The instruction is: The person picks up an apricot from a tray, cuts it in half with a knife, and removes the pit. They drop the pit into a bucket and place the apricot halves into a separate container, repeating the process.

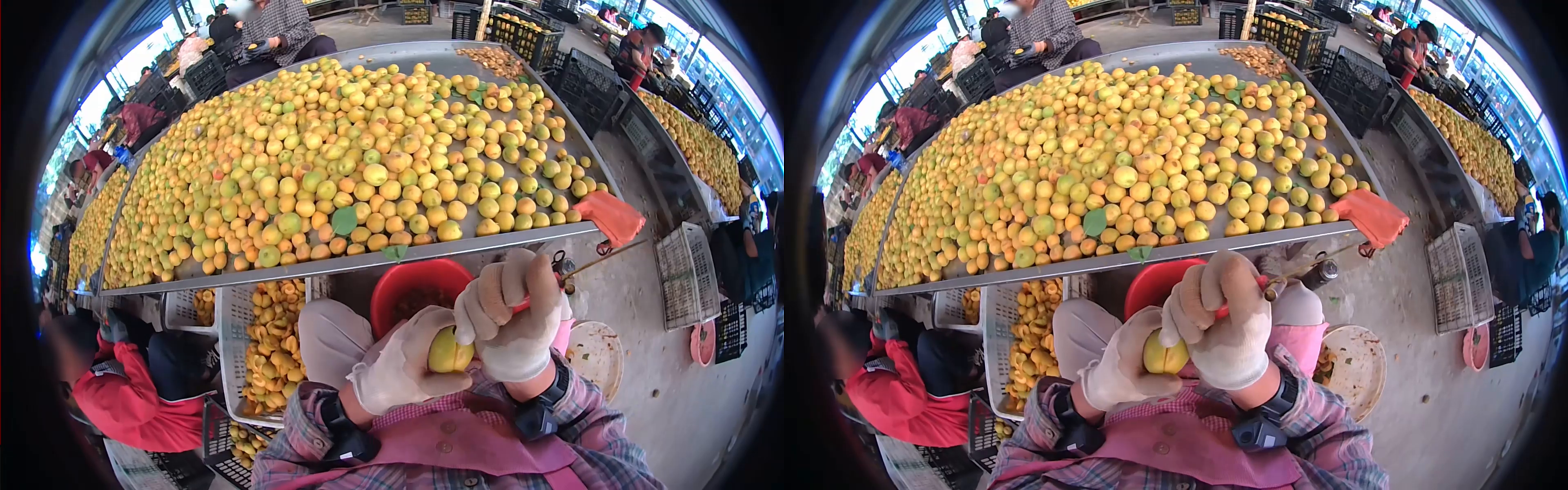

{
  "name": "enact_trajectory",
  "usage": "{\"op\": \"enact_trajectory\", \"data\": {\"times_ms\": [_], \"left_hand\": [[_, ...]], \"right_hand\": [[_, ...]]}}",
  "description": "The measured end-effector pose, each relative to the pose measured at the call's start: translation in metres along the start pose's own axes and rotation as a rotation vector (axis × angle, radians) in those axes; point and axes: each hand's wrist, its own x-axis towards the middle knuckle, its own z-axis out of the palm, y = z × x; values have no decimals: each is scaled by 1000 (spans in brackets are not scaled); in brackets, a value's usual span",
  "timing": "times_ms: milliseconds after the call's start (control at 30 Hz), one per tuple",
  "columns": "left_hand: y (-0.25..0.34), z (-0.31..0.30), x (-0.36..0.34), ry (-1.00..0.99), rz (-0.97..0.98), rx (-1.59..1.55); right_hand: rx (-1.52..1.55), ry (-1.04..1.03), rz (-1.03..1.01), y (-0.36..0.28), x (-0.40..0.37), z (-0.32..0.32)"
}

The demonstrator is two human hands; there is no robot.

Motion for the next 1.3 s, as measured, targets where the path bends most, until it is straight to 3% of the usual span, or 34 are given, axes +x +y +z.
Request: {"op": "enact_trajectory", "data": {"times_ms": [100, 200, 267, 333, 400, 500, 533, 600, 667, 800, 867, 1000, 1067, 1133, 1167, 1200, 1267, 1300], "left_hand": [[-14, 4, -5, 25, 36, -100], [-13, 15, -11, 53, -106, -316], [-1, 23, -11, 193, -244, -703], [4, 28, -11, 233, -228, -749], [5, 32, -12, 276, -213, -794], [5, 34, -15, 312, -220, -826], [5, 33, -16, 294, -278, -651], [3, 32, -13, 271, -324, -474], [-3, 34, -10, 277, -50, 21], [-6, 38, -9, 279, -84, 27], [-14, 40, -7, 260, -107, 120], [-44, 53, -13, 277, -178, -27], [-45, 54, -13, 290, -183, 83], [-48, 43, -6, 237, -92, 161], [-50, 38, -2, 184, 2, 238], [-47, 35, 2, 183, 6, 242], [-33, 27, 8, 96, -443, -855], [-25, 25, 11, 139, -375, -767]], "right_hand": [[-55, -28, 31, 3, 3, -3], [-123, -93, 19, 4, 4, 1], [-185, -114, -4, 5, 3, 4], [-249, -135, -24, 6, 2, 8], [-124, -16, 5, 8, -1, 13], [-243, -73, -57, 12, -7, 0], [-243, -70, -58, 15, -10, 0], [-625, 9, -242, 21, -13, 0], [-650, -46, -243, 20, -16, -2], [-587, -4, -284, 26, -17, -7], [-713, -14, -353, 32, -12, -15], [-824, 56, -260, 42, -8, -36], [-782, 123, -232, 51, -6, -38], [-661, 160, -378, 56, -2, -41], [-322, 294, -250, 51, 0, -38], [-90, 80, -285, 36, 11, -39], [-74, 403, -203, 6, 17, -31], [-41, 460, -222, -8, 21, -33]]}}
